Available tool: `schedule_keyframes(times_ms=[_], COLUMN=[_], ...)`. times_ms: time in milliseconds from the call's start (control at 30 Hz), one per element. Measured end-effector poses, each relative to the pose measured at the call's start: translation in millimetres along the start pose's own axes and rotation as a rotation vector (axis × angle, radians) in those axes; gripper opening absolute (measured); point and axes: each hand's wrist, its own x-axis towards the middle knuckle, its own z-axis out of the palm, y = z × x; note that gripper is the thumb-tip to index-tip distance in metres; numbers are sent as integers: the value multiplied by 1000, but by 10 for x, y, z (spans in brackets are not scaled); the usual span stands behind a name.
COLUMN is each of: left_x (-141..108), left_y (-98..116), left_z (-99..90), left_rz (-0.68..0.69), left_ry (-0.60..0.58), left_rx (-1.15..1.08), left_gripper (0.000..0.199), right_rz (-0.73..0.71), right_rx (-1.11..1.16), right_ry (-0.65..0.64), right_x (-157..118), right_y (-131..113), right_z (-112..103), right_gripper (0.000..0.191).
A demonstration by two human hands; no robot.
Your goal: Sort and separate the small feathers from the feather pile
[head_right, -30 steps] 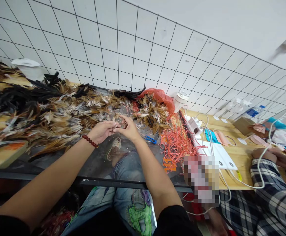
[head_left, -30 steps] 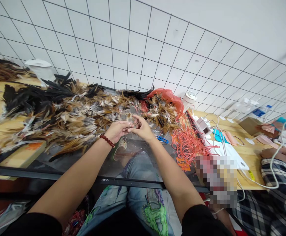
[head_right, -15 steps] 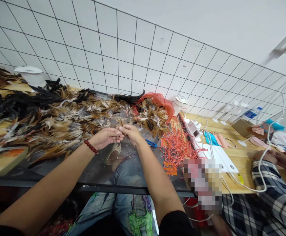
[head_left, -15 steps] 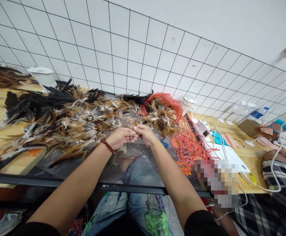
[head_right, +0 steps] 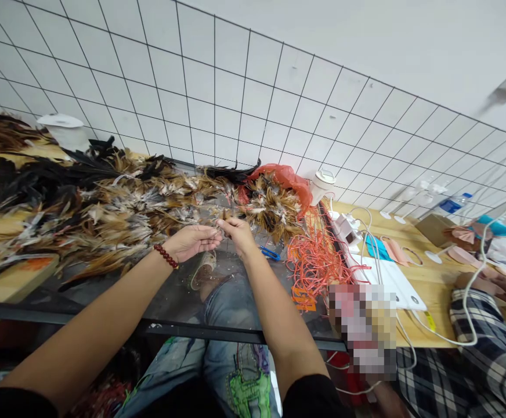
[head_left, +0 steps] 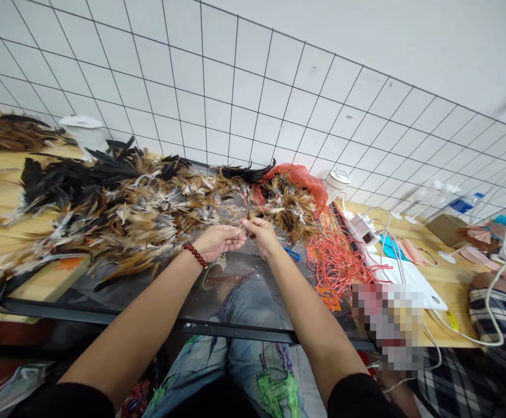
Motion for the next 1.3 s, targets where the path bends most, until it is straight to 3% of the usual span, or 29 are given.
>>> schedule_keyframes(times_ms=[267, 633, 933, 1033, 1200, 1300], left_x=[23, 7, 26, 35, 31, 20], left_y=[0, 10, -6, 0, 25, 32], left_z=[-18, -1, -3, -23, -41, -29], left_rz=[29, 31, 27, 47, 56, 17], left_ry=[-19, 51, 20, -15, -44, -49], left_rx=[-129, -99, -98, -98, -137, -137], left_gripper=[10, 6, 9, 8, 11, 10], right_rz=[58, 63, 36, 59, 127, 106], right_rx=[205, 196, 138, 173, 238, 198], right_ry=[73, 42, 62, 14, -202, -180], right_x=[-23, -33, -30, -59, -100, -78], right_y=[-88, -36, -1, -47, -111, -95], right_z=[32, 66, 96, 106, 62, 27], right_gripper=[36, 36, 37, 34, 41, 35])
